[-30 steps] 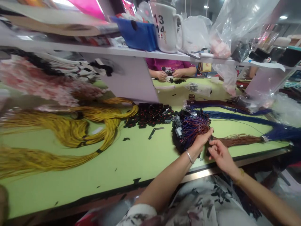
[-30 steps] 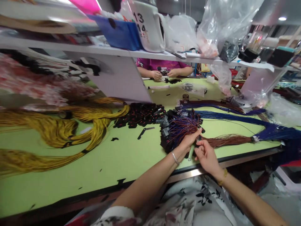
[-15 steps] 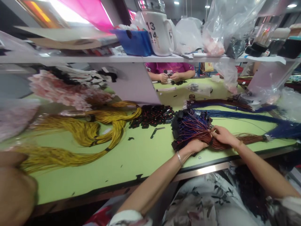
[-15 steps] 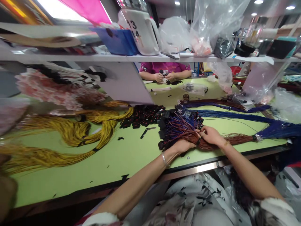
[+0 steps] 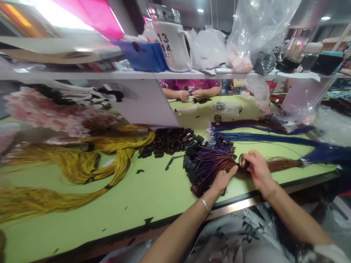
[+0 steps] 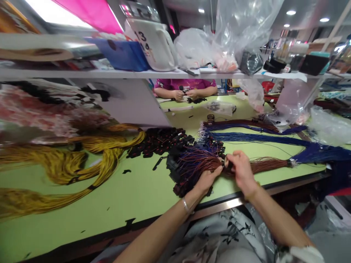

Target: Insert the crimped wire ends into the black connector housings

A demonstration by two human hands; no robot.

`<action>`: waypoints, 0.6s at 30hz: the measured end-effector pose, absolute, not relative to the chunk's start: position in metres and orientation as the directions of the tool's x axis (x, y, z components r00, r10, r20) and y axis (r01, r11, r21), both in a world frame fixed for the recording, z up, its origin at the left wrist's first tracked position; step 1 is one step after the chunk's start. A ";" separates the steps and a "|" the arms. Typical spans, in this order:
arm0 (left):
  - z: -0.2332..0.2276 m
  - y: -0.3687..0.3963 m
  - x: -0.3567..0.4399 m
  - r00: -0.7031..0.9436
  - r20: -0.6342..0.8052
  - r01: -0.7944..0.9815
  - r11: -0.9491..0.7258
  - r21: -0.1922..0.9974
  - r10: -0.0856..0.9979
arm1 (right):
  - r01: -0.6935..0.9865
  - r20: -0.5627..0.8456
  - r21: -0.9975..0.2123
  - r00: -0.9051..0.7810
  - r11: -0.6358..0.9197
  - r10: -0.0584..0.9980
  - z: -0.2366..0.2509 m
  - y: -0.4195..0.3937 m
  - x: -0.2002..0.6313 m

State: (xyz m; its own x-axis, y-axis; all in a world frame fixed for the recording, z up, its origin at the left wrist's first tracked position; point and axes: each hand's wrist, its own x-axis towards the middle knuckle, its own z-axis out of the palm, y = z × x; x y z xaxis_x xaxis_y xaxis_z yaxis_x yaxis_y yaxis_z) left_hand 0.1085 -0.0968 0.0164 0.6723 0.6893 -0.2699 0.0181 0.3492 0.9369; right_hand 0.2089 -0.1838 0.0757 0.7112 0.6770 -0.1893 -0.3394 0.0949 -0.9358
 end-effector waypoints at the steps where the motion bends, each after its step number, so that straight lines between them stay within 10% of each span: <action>1: 0.017 -0.099 0.111 0.707 -0.266 0.044 0.335 0.941 0.656 | -0.330 -0.174 -0.938 0.713 0.105 0.680 0.070 -0.193 0.193; 8: 0.023 -0.101 0.107 0.796 -0.421 0.303 0.317 0.899 0.434 | -0.275 -0.191 -0.961 0.637 -0.011 0.747 -0.001 -0.219 0.144; 18: -0.005 -0.096 0.112 0.666 -0.381 0.317 0.219 0.923 0.642 | -0.210 -0.217 -0.970 0.514 -0.123 0.830 0.011 -0.219 0.141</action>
State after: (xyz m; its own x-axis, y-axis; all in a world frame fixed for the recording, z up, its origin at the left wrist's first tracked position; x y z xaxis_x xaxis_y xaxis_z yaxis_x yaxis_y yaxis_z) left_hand 0.1120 -0.0957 -0.0054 0.6658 0.6418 -0.3806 0.3165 0.2190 0.9230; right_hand 0.1412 -0.2192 0.0114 0.5142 0.8299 -0.2165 -0.2100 -0.1230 -0.9699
